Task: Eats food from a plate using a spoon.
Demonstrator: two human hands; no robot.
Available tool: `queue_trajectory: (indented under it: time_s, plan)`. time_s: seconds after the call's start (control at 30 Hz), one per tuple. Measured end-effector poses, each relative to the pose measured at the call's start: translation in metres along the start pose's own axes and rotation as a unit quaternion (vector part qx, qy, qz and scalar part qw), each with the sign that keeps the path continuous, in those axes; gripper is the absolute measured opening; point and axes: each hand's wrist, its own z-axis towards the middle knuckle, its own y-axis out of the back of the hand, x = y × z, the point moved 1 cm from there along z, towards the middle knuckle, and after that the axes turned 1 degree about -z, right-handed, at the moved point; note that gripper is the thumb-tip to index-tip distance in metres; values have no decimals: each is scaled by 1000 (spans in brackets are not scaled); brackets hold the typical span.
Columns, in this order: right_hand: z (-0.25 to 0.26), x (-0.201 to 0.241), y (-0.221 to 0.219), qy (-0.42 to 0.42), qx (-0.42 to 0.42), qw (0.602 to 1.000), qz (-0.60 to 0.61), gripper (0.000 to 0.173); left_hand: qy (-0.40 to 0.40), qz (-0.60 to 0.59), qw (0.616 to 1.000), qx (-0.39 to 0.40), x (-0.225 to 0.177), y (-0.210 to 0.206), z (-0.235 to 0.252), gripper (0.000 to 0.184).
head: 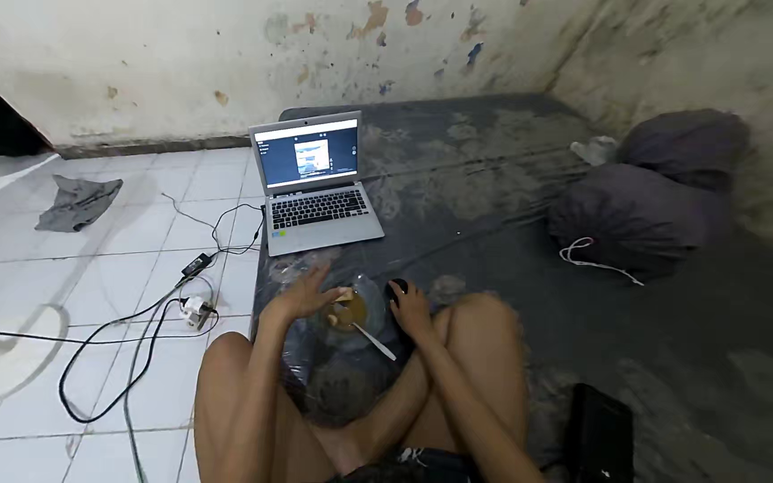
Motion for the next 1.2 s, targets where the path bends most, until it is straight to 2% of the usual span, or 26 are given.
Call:
queue_trajectory:
  time_s: [0.1, 0.17, 0.3, 0.53, 0.93, 1.2]
  plan:
    - [1, -1, -1, 5, -5, 1000, -1, 52, 183, 65, 981, 2, 21, -13, 9, 83]
    - [2, 0, -1, 5, -2, 1000, -7, 52, 227, 71, 971, 20, 37, -24, 16, 83]
    - [2, -1, 0, 2, 2, 1000, -21, 52, 223, 97, 965, 102, 59, -45, 26, 67]
    - [3, -2, -3, 8, -3, 1000, -12, 51, 208, 116, 956, 171, 79, -64, 43, 65]
    - [1, -1, -3, 0, -15, 1000, -4, 52, 203, 29, 962, 180, 103, -58, 52, 53]
    - [2, -2, -3, -6, -24, 1000, -2, 52, 212, 42, 959, 181, 105, -61, 58, 54]
